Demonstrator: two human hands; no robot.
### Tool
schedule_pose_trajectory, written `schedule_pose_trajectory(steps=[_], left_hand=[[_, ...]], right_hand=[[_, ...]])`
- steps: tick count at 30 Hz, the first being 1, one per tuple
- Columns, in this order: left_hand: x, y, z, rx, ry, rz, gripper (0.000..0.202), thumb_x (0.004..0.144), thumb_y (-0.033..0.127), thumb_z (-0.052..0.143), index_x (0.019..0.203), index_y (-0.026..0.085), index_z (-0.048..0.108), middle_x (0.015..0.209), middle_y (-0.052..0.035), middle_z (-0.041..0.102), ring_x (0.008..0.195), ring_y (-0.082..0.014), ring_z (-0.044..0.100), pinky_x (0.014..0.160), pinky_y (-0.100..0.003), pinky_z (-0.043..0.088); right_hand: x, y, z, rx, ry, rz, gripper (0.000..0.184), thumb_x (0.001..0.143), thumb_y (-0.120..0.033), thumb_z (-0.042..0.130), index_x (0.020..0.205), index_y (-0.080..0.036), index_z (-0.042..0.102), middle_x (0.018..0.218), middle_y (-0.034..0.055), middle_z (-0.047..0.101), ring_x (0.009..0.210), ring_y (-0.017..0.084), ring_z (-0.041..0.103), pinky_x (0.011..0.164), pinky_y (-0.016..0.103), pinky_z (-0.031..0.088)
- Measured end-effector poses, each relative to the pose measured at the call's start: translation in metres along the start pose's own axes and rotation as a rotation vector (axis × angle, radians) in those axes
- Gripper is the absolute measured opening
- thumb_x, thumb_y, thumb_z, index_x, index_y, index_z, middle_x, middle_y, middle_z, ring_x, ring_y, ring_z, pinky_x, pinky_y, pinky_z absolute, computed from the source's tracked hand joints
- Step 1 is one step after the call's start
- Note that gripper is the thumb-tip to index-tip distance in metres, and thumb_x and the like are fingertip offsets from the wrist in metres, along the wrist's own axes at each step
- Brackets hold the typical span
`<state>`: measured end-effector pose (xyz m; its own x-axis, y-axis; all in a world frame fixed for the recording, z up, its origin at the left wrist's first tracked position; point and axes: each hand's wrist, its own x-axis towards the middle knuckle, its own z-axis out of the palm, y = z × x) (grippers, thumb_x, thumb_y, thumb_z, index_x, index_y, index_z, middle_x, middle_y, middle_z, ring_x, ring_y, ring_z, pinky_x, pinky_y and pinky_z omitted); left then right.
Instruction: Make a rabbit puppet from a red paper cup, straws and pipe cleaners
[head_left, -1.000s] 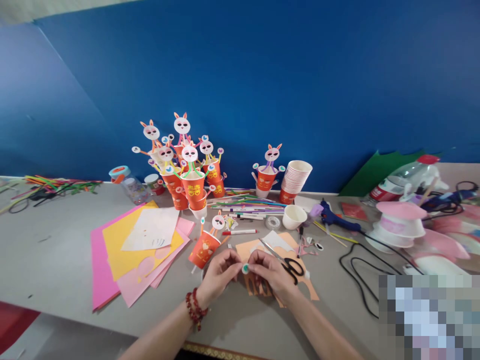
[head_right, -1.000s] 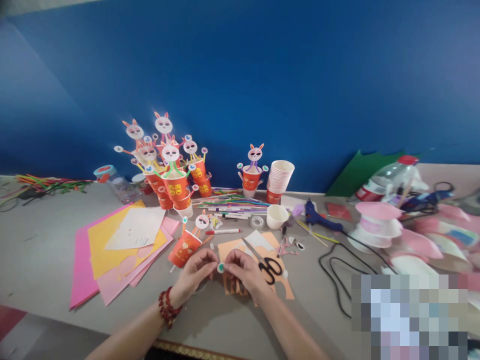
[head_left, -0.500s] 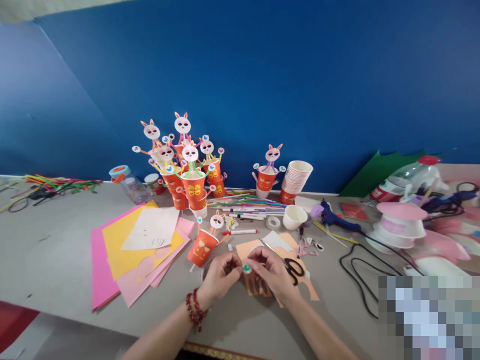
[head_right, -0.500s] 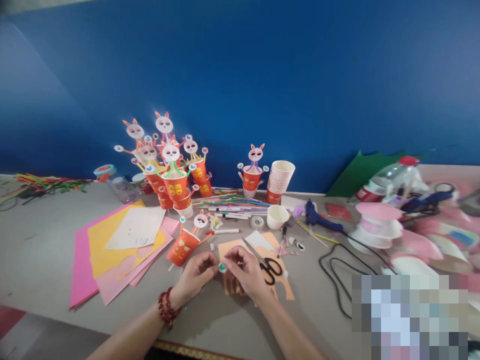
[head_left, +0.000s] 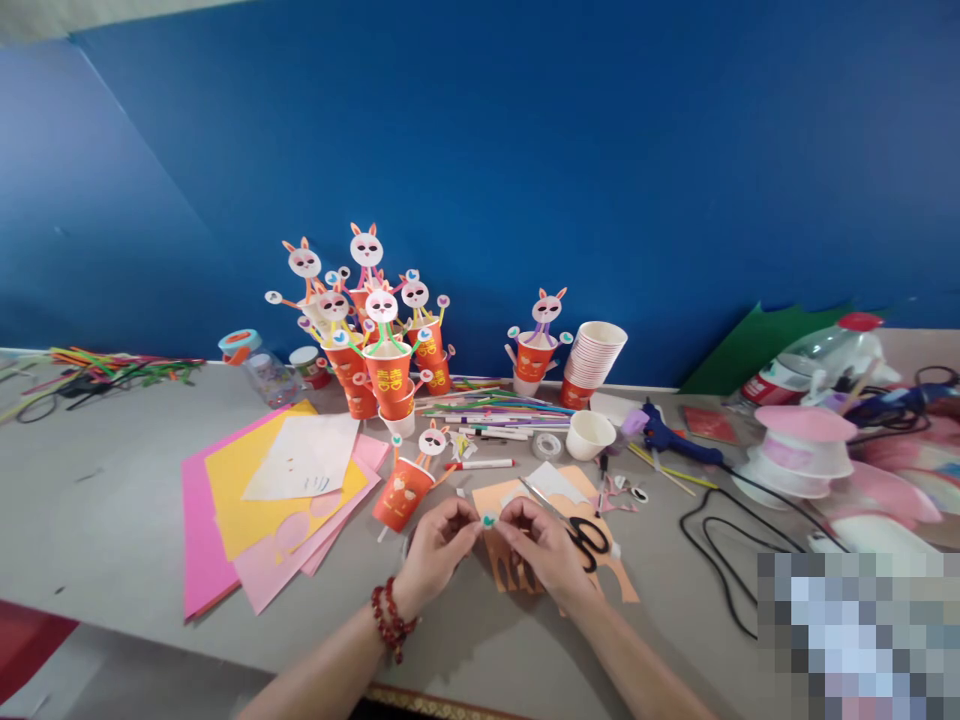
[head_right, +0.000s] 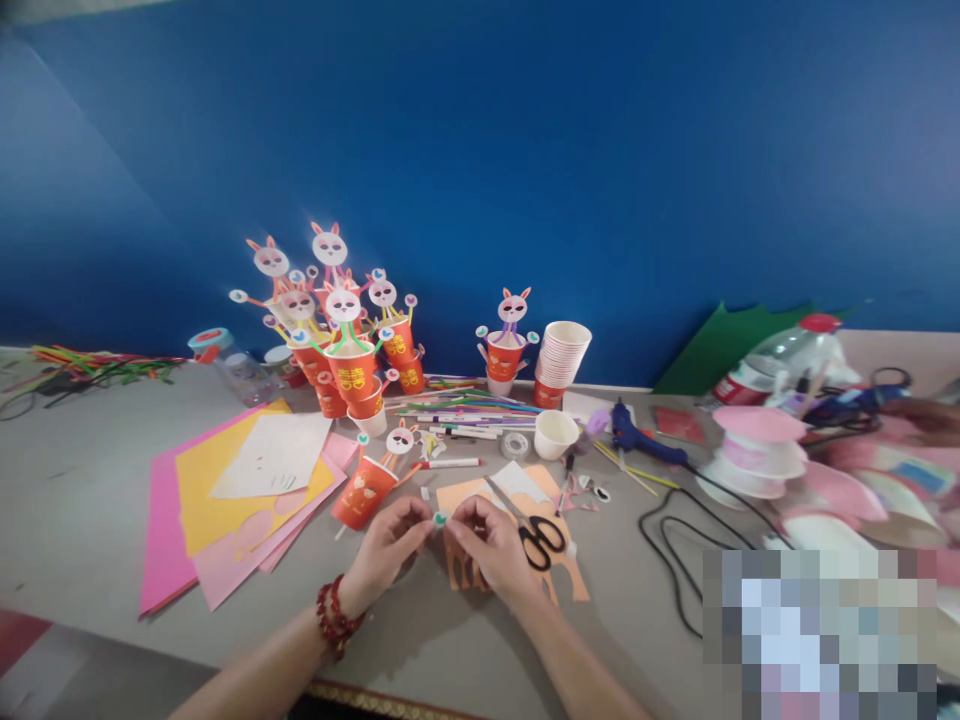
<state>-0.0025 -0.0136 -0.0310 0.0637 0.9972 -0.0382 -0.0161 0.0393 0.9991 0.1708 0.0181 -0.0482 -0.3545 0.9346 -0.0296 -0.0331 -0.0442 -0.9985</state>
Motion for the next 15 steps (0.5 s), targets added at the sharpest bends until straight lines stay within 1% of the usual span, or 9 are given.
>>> schedule_pose_trajectory(steps=[3,6,7,8,10,11,13,15], left_hand=[[-0.001,0.0,0.0,0.051,-0.014,0.001,0.025,0.084,0.04,0.064,0.078,0.017,0.056,0.059,0.0043,0.048,0.049,-0.0081,0.041,0.047,-0.02,0.031],[-0.001,0.008,-0.01,0.185,0.0,0.099,0.019,0.088,0.036,0.06,0.09,0.017,0.06,0.07,0.0005,0.057,0.056,-0.0102,0.049,0.051,-0.021,0.038],[-0.001,0.013,-0.017,0.228,0.044,0.155,0.019,0.089,0.035,0.059,0.095,0.017,0.06,0.077,-0.0013,0.059,0.061,-0.011,0.051,0.054,-0.021,0.04],[0.0,0.019,-0.025,0.256,0.115,0.202,0.018,0.091,0.035,0.056,0.098,0.018,0.059,0.082,-0.0027,0.06,0.064,-0.0116,0.053,0.057,-0.022,0.042],[0.003,0.03,-0.045,0.29,0.331,0.313,0.02,0.093,0.035,0.053,0.104,0.019,0.058,0.092,-0.0045,0.06,0.073,-0.0133,0.057,0.064,-0.024,0.048],[0.005,0.033,-0.056,0.312,0.416,0.34,0.022,0.093,0.035,0.054,0.108,0.02,0.056,0.1,-0.0064,0.06,0.083,-0.0157,0.059,0.069,-0.026,0.05],[0.01,0.036,-0.077,0.419,0.49,0.323,0.034,0.09,0.039,0.057,0.119,0.022,0.052,0.115,-0.0098,0.058,0.1,-0.0212,0.06,0.075,-0.031,0.053],[0.015,0.03,-0.094,0.562,0.47,0.25,0.049,0.085,0.043,0.063,0.127,0.024,0.047,0.126,-0.012,0.056,0.115,-0.0265,0.056,0.082,-0.037,0.053]], right_hand=[[-0.001,0.0,-0.001,-0.001,0.005,-0.009,0.041,0.078,-0.057,0.071,0.073,-0.019,0.057,0.064,-0.0033,0.051,0.049,0.009,0.046,0.046,0.021,0.04],[0.0,-0.001,-0.003,0.023,0.042,-0.01,0.043,0.076,-0.059,0.072,0.072,-0.019,0.057,0.064,-0.0031,0.052,0.048,0.009,0.045,0.045,0.021,0.039],[0.0,-0.002,-0.003,0.034,0.062,-0.003,0.043,0.075,-0.059,0.072,0.072,-0.019,0.056,0.062,-0.0033,0.052,0.047,0.009,0.045,0.045,0.021,0.039],[0.001,-0.003,-0.004,0.043,0.082,0.006,0.044,0.074,-0.06,0.073,0.071,-0.02,0.055,0.06,-0.0038,0.051,0.047,0.009,0.044,0.045,0.022,0.039],[0.002,-0.004,-0.005,0.056,0.107,0.019,0.044,0.073,-0.059,0.074,0.071,-0.02,0.055,0.056,-0.005,0.049,0.045,0.01,0.044,0.045,0.022,0.038],[0.003,-0.004,-0.006,0.059,0.113,0.02,0.043,0.073,-0.059,0.074,0.071,-0.02,0.055,0.055,-0.0053,0.048,0.045,0.01,0.044,0.045,0.022,0.038],[0.003,-0.004,-0.006,0.062,0.109,0.019,0.043,0.073,-0.059,0.074,0.071,-0.02,0.056,0.057,-0.005,0.049,0.046,0.009,0.044,0.046,0.023,0.038],[0.002,-0.005,-0.006,0.063,0.098,0.018,0.043,0.072,-0.058,0.074,0.071,-0.019,0.057,0.06,-0.0044,0.049,0.047,0.009,0.044,0.047,0.023,0.038]])
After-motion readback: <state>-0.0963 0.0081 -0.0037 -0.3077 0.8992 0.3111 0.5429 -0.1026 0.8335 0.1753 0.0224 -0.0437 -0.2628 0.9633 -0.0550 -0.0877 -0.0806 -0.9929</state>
